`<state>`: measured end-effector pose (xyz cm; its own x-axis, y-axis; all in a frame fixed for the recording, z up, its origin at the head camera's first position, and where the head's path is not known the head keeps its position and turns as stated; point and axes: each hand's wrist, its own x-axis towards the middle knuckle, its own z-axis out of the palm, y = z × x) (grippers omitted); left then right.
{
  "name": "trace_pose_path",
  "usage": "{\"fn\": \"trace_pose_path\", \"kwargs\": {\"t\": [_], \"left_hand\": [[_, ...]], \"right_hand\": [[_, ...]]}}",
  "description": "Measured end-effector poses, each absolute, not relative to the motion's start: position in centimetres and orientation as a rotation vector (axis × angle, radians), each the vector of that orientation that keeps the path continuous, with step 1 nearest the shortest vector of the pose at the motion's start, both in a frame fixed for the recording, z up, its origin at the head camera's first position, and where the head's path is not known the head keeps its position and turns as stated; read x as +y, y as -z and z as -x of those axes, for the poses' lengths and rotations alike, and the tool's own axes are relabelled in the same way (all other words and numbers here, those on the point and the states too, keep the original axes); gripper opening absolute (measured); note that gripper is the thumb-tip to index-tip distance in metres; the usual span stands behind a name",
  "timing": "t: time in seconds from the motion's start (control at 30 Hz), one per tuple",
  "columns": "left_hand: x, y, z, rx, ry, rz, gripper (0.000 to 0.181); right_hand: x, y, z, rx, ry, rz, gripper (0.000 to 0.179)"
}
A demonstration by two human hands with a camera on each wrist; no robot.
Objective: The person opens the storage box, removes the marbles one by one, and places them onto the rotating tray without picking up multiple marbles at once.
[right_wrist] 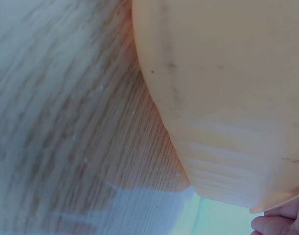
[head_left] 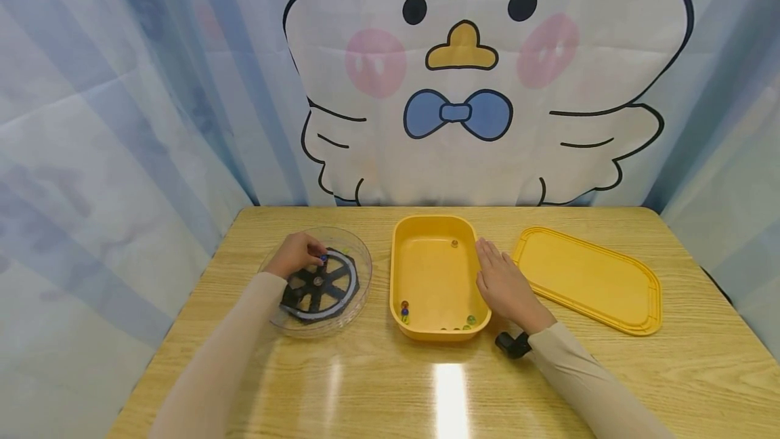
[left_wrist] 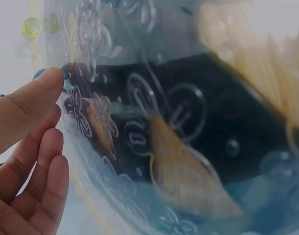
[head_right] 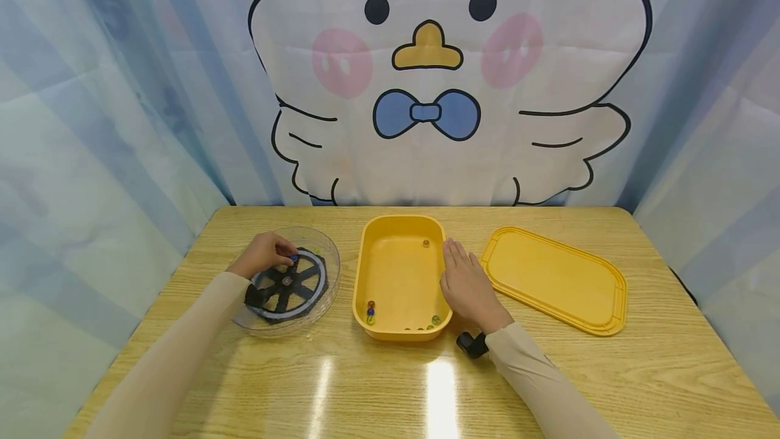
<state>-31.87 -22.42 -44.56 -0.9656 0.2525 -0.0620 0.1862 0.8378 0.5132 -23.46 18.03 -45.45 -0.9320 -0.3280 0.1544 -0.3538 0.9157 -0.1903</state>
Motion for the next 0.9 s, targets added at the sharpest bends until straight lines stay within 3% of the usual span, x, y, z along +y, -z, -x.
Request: {"fn": "trace_pose_path", "kwargs": {"t": [0.5,0.9], "left_hand": [[-22.2,42.3,31.7,2.920,-0.822,-0.355,0.025],[-17.1,38.5,31.7,3.009,-0.922,-0.501,0.026]], "right_hand": [[18.0,45.3,23.3,-2.958,-0.324,-0.530,0.054],[18.0,45.5,23.5,-2.966,-0.335,-0.538,0.055]]}}
